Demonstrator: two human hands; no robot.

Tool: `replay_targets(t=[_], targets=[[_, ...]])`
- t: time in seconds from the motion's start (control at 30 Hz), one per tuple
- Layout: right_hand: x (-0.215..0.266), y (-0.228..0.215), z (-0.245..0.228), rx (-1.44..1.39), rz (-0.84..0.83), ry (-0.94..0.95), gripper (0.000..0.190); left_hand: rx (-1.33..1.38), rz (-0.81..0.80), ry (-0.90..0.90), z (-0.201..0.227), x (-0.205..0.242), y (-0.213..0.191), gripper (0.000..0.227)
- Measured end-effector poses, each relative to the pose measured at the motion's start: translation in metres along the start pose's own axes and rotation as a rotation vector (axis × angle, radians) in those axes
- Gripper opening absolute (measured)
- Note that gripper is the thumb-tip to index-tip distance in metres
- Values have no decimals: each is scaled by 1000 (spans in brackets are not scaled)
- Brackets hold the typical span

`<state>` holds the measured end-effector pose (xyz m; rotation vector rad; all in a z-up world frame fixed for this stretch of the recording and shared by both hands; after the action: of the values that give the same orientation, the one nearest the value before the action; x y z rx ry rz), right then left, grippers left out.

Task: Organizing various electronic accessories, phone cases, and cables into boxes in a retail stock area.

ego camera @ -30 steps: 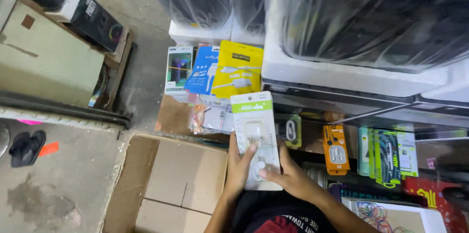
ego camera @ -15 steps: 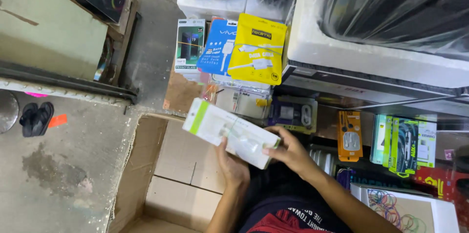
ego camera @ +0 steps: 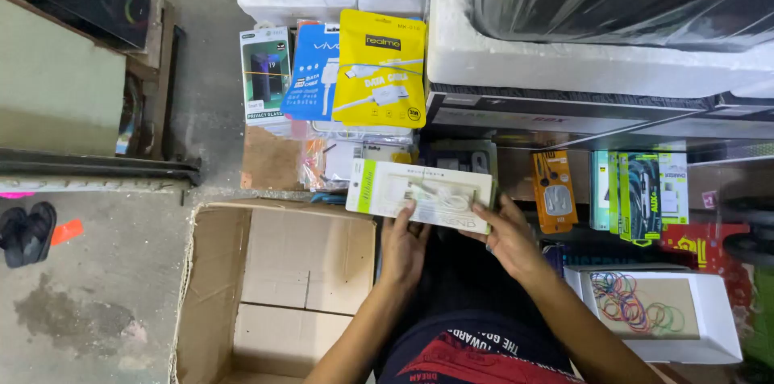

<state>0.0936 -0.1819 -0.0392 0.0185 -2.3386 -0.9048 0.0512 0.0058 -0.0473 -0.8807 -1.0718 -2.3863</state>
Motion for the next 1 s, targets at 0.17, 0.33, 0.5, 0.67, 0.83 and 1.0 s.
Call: replay_targets(t=[0.17, 0.33, 0.5, 0.67, 0.83, 1.0], targets=[[-26, 43, 14, 73, -58, -22, 42, -2, 107, 156, 28, -20, -27, 52], [-62, 71, 37, 41, -114, 46, 37, 1, 75, 412, 75, -22, -34, 57], [-83, 76, 43, 151, -94, 22, 35, 46, 104, 400, 72, -42, -47, 59], [-109, 56, 46, 331, -111, -181, 37, 31, 83, 342, 69, -54, -46, 61], [-116, 51, 51, 352, -86, -94, 38, 72, 130, 273, 65, -61, -49, 51], [-122, 46, 55, 332, -32, -100, 38, 42, 166, 244, 64, -72, -51, 51]])
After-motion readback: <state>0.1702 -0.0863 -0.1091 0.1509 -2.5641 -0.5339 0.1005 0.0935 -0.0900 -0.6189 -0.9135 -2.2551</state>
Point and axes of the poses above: each hand's wrist, its own x-axis away from the middle knuckle, its own y-axis out of the palm, z = x × y, the point moved 7 cm from there along -x, towards the middle knuckle, and after that the axes turned 10 degrees about -x, right-handed, at the moved point
